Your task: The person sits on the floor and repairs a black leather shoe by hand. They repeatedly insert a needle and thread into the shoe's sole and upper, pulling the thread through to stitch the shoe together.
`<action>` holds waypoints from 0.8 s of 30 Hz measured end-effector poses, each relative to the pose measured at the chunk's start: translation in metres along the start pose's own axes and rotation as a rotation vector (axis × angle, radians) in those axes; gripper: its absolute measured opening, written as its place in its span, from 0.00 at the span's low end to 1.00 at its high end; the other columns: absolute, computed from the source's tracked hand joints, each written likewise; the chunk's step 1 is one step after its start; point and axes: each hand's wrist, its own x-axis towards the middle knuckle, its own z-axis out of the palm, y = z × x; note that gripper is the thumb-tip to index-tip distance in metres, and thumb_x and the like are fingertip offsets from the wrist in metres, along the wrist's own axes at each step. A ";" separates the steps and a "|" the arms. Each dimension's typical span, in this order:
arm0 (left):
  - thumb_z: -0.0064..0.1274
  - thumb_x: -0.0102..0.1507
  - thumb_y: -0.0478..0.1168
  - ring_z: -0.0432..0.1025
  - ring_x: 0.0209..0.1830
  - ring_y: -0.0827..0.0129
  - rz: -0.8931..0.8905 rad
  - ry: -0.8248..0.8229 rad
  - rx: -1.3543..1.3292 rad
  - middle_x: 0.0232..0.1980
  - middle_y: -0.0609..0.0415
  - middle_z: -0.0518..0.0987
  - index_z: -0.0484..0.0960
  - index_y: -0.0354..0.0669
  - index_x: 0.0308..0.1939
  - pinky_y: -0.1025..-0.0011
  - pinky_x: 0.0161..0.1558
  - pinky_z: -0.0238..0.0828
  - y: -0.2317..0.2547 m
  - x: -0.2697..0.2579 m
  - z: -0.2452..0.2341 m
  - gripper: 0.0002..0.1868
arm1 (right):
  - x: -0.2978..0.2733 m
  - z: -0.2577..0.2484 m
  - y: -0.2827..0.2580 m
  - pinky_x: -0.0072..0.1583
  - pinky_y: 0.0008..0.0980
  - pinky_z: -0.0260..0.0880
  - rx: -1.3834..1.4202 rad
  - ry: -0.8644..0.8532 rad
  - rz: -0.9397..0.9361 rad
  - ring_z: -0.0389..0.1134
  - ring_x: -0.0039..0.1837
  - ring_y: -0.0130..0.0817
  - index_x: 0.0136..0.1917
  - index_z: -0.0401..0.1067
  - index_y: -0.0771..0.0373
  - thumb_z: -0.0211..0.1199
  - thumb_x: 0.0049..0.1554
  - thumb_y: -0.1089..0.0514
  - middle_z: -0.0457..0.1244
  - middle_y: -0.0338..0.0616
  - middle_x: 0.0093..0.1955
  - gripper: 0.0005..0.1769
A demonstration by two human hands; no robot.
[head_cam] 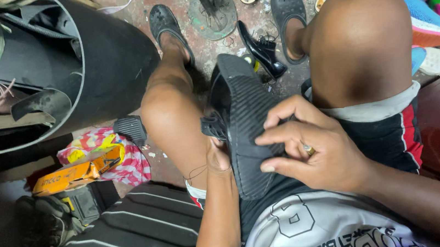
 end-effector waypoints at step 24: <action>0.83 0.42 0.34 0.71 0.69 0.58 0.023 -0.211 0.049 0.67 0.45 0.76 0.73 0.31 0.70 0.57 0.71 0.68 0.064 0.012 0.075 0.54 | -0.004 -0.041 -0.011 0.51 0.39 0.70 -0.529 0.047 0.099 0.71 0.51 0.46 0.54 0.71 0.65 0.61 0.57 0.63 0.67 0.48 0.50 0.11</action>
